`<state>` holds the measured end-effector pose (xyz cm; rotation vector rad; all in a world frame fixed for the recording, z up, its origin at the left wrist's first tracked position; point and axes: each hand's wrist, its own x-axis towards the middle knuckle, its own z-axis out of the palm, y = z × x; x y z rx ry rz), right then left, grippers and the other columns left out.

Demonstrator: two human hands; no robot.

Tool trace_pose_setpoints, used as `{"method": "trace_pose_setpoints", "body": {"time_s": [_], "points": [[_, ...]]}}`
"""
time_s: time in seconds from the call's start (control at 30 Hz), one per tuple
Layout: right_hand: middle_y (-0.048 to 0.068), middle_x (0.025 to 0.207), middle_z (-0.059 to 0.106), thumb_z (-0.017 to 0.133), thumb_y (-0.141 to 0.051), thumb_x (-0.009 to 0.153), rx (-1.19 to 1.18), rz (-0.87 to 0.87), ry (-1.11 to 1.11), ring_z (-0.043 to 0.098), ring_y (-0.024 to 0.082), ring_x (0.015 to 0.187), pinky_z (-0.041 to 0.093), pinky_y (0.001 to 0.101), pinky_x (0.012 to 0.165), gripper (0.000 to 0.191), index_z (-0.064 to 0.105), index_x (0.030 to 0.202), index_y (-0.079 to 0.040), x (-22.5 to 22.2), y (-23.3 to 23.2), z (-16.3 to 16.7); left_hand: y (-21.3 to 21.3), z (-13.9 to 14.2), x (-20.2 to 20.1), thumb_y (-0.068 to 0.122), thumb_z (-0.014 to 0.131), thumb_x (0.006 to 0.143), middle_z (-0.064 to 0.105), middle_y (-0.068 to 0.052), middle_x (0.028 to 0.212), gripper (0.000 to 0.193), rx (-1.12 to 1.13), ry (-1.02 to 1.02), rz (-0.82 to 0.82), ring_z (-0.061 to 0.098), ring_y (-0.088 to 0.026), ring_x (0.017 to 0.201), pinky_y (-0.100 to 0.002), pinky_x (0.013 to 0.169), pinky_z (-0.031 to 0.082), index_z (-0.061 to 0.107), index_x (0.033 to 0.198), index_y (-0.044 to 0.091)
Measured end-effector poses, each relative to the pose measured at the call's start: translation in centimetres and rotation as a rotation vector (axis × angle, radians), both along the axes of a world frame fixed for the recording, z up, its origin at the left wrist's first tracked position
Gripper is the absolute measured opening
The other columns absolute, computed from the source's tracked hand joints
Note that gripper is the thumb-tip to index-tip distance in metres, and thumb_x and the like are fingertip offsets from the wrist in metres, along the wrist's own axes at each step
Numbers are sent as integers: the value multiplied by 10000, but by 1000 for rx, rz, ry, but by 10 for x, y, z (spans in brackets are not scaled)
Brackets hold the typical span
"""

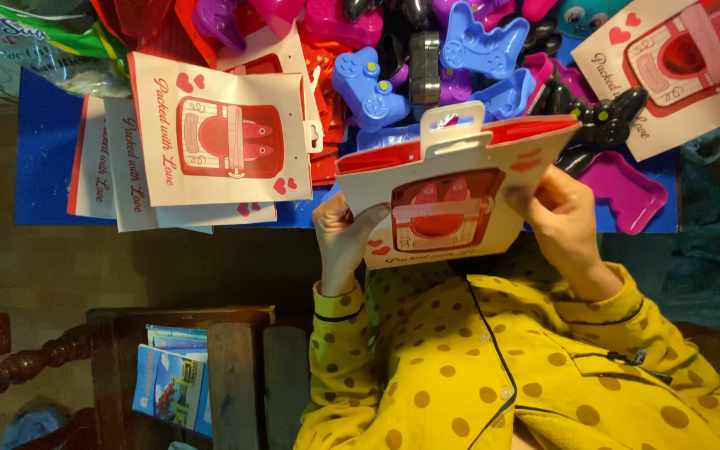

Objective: The person folds flat red paper gift bags into shape and places plastic toy game controllers into the bags, setting the packed bags in a stack on the table.

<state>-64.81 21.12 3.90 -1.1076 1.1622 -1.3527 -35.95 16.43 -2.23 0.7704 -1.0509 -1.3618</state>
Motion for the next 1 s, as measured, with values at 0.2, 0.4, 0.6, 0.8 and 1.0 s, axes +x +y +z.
{"method": "trace_pose_setpoints", "body": {"time_s": [0.2,0.4,0.6,0.8,1.0], "points": [[20,1143,722,728,13,886,124,173,140,671,99,1041,557,285,912,307,687,1188,-28,-8,-18,6,10,8,-13,105,838,939,762,-32,953,181,-43,-47,83,662,-63,858,-253,783,541,767,1082,19],[94,1098,743,757,-38,885,-355,131,467,745,167,934,602,291,847,212,728,1096,-28,-9,-10,42,8,82,11,194,854,621,677,-197,1177,548,-585,-612,27,571,-339,1226,-435,1017,478,672,1091,-23],[166,1104,728,814,-90,787,-601,181,614,738,240,989,591,289,849,242,742,1009,-29,10,-12,69,13,115,15,131,820,872,737,-96,1304,199,-491,-664,72,584,-295,1407,-368,1079,569,774,1064,155],[167,1293,675,781,-76,835,-396,340,512,696,237,1168,583,316,999,373,703,1197,-30,20,-31,69,1,92,19,159,836,781,758,-101,1177,272,-555,-673,109,672,-293,1220,-377,1015,565,762,1035,94],[199,1477,527,643,-74,859,-169,563,522,567,289,1335,500,364,1056,511,608,1363,-1,26,-52,76,0,85,24,122,827,752,774,-90,1119,269,-515,-629,76,706,-283,1149,-366,990,574,766,1008,69]]}}
